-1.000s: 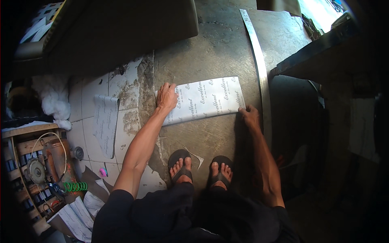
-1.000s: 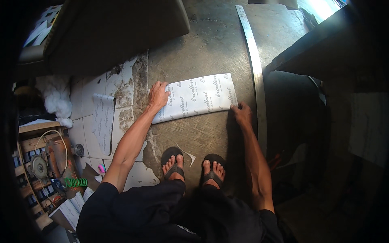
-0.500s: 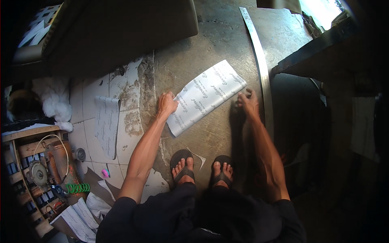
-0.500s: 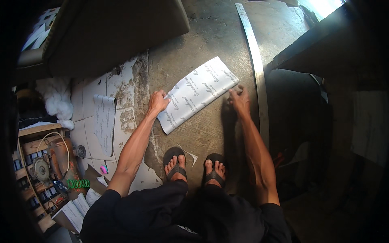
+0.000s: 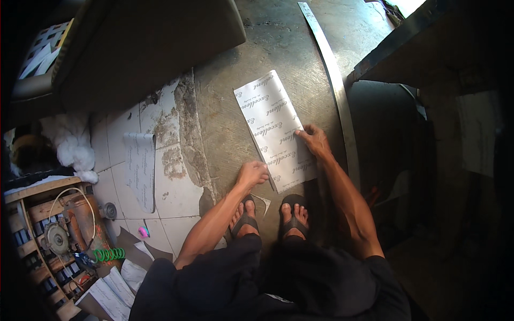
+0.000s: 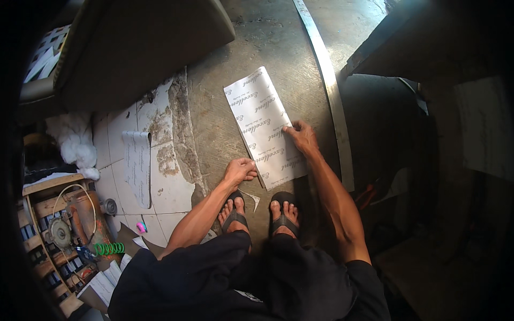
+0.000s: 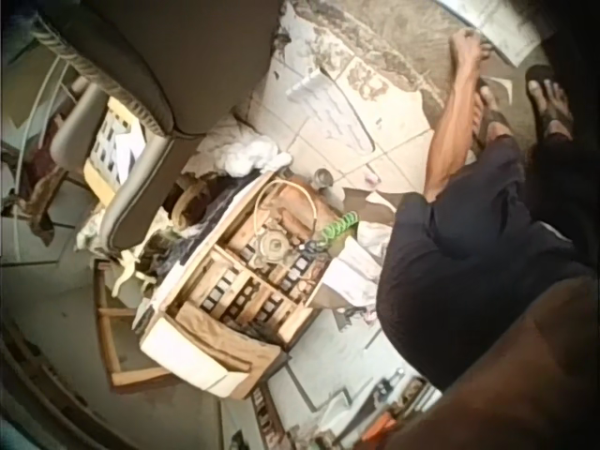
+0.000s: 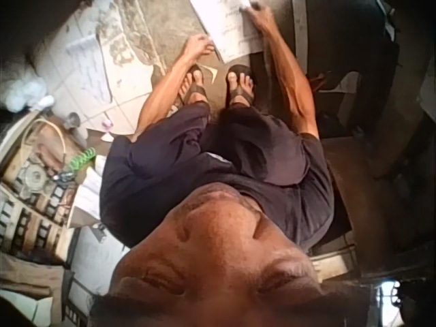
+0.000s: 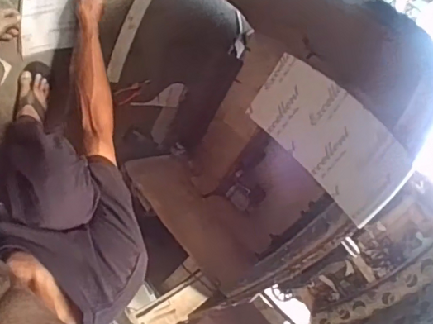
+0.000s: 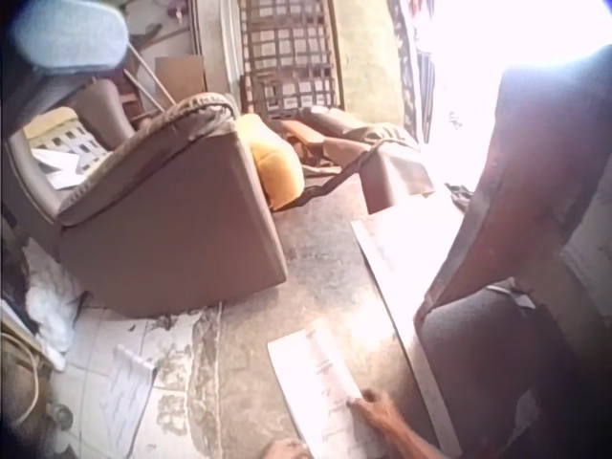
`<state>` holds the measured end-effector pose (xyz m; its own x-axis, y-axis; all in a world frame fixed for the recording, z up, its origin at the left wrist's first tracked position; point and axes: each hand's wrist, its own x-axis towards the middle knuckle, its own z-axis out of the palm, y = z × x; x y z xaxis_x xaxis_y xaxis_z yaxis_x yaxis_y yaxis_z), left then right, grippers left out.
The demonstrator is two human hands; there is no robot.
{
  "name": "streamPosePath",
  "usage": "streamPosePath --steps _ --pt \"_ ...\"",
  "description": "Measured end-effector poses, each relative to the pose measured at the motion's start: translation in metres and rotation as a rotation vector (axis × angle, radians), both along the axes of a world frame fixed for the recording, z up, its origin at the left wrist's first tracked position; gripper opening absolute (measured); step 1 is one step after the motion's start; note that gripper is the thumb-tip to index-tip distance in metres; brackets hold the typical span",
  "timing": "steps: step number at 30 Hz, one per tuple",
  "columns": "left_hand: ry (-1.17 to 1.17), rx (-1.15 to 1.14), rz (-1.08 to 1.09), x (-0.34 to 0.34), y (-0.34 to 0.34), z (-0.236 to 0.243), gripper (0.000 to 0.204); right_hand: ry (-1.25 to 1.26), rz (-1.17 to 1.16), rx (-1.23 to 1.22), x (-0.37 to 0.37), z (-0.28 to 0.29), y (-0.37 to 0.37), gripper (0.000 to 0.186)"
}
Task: The person trims excess upholstery fabric from a chair arm and then cuts a paper template to size using shears.
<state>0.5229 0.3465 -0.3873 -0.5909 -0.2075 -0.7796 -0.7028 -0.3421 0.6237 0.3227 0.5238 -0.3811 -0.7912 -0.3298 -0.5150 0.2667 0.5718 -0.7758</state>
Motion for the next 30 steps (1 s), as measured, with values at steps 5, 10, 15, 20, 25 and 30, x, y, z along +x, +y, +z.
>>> streamPosePath --steps 5,10,15,20,25,30 --pt "-0.025 -0.143 -0.089 -0.010 0.000 -0.004 0.021 0.048 -0.017 0.008 0.014 -0.005 -0.001 0.050" --pt "-0.036 -0.044 -0.035 -0.006 -0.005 -0.004 0.019 0.047 -0.026 0.012 0.019 -0.001 -0.002 0.050" --pt "0.138 0.036 -0.060 -0.006 0.001 0.010 0.015 0.730 0.187 0.147 0.051 0.025 -0.018 0.073" --pt "0.510 0.354 0.017 -0.020 -0.004 0.024 0.009 -0.026 0.143 -0.157 0.064 0.047 -0.035 0.062" --pt "0.444 0.333 0.302 -0.003 -0.041 0.047 0.009 0.040 -0.285 -0.324 0.031 0.017 0.020 0.048" --pt "0.001 -0.146 0.039 0.047 -0.127 0.007 0.018 -0.079 -0.164 -0.050 0.006 -0.010 0.089 0.052"
